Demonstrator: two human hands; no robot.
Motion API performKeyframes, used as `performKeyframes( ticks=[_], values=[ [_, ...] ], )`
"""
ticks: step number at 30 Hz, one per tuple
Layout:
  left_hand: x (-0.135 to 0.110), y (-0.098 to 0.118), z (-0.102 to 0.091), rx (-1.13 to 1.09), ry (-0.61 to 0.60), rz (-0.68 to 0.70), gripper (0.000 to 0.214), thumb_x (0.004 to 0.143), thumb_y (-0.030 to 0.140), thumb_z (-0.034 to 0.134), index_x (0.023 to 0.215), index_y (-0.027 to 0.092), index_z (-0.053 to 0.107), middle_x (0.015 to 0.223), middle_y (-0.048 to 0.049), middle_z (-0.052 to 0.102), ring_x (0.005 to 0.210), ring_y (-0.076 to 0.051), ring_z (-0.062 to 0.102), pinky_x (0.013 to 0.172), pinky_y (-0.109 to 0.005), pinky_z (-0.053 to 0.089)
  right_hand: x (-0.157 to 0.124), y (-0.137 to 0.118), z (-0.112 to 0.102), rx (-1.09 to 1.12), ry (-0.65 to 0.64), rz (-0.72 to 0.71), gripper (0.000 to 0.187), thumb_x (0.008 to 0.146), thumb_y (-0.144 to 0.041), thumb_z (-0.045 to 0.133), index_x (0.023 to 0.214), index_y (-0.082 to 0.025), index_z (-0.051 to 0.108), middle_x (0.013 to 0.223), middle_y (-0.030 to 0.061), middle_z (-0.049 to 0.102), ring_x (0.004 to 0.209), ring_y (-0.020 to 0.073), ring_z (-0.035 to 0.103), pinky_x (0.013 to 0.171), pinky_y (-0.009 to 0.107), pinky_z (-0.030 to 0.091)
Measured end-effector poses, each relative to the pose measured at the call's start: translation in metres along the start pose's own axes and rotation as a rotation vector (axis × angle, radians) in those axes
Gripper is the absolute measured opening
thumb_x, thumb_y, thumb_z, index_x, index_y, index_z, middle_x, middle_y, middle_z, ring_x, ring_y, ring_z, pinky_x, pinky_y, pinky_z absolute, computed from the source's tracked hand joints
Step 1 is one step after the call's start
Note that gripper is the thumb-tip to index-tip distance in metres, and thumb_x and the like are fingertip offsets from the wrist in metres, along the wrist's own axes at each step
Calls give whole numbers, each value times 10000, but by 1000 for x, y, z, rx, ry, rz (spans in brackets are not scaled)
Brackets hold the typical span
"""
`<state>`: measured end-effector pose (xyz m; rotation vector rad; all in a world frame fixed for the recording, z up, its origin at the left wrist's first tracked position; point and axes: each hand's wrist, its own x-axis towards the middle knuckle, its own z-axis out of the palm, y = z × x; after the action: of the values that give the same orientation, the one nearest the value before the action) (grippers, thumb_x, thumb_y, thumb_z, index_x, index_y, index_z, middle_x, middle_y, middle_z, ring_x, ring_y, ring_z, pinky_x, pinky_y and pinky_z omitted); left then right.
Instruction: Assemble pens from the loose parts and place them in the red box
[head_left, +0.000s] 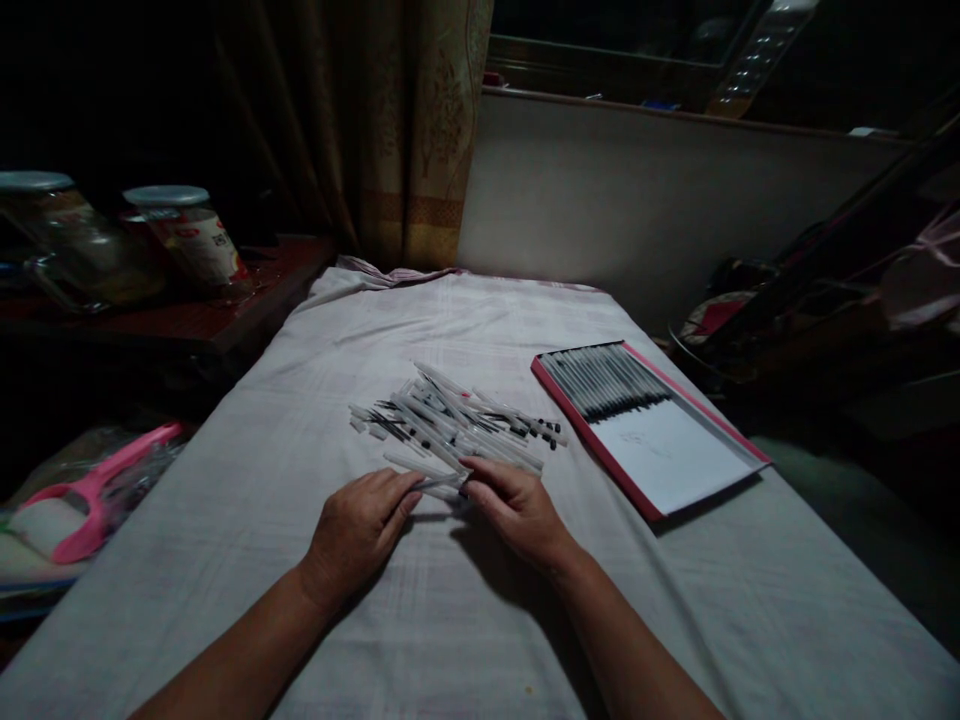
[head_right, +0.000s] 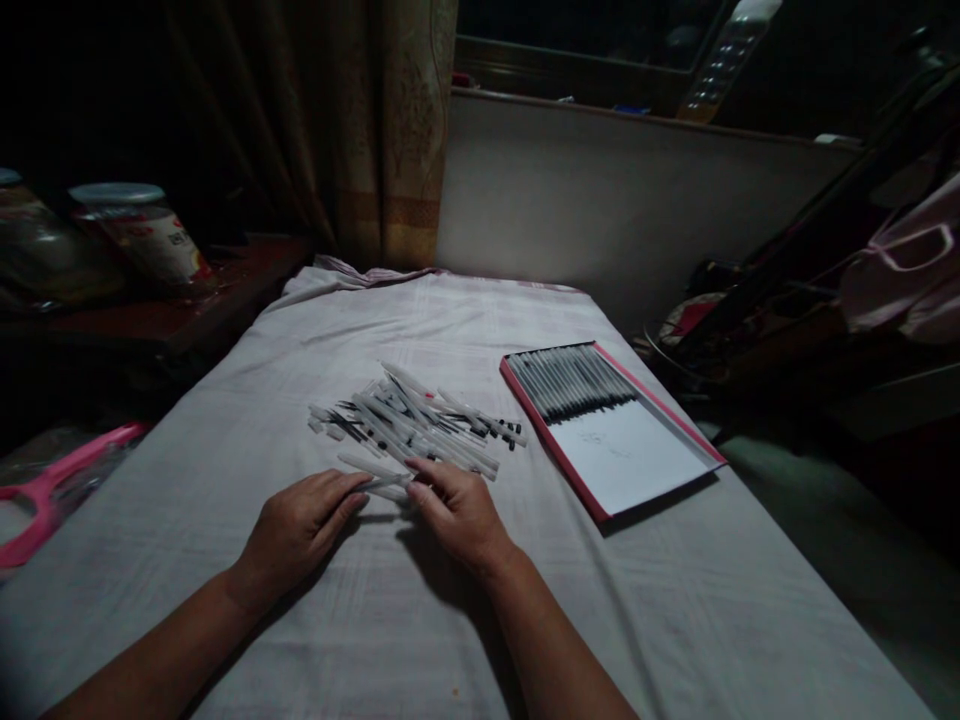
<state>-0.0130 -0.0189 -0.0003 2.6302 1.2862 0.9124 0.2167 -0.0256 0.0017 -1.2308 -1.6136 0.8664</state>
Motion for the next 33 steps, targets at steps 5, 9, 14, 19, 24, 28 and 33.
performKeyframes(
  ticks=[5,9,14,19,24,28,33],
  values=[
    [-3,-3,1,-32,94,-24,274,985,313,439,1144,186,623,997,-72,749,877,-199,702,775,-320,546,-2,-1,-4,-448,-75,-71,156,840,-181,581,918,-211,713,844,40,710,762,172,655,707,271,482],
    [-3,-5,3,-57,88,-21,264,976,304,451,1134,188,627,974,-73,746,868,-203,699,779,-337,557,-2,-6,0,-739,-215,-132,141,859,-211,612,960,-243,704,933,43,694,765,167,645,632,239,443],
    [-1,-6,4,-83,33,-23,234,960,289,481,1089,206,658,982,-69,733,905,-199,684,813,-336,552,-1,-11,10,-884,-299,-115,167,917,-225,542,984,-239,695,951,57,694,786,171,647,620,232,446],
    [-2,-7,4,-78,12,-12,245,964,277,488,1135,202,647,978,-70,721,886,-196,672,778,-327,544,-2,-3,8,-547,-116,-132,264,910,-205,495,1101,-203,678,963,93,687,829,187,651,713,272,500],
    [-2,-7,4,-87,7,7,268,959,277,497,1177,219,640,989,-73,715,912,-199,670,795,-328,544,0,-3,9,162,98,182,172,814,-347,627,851,-190,687,753,31,687,656,160,643,605,273,521],
    [-1,-4,1,-78,-1,21,271,957,283,494,1170,223,649,959,-73,715,879,-195,672,777,-322,542,1,-10,17,504,81,398,278,665,-406,769,799,-178,686,718,19,699,522,120,611,499,236,506],
    [-1,-2,0,-72,-12,36,267,958,283,491,1161,221,653,953,-72,716,851,-190,667,756,-315,536,-4,-12,24,381,83,285,201,723,-345,713,835,-182,743,643,16,692,551,144,642,530,253,527]
  ],
)
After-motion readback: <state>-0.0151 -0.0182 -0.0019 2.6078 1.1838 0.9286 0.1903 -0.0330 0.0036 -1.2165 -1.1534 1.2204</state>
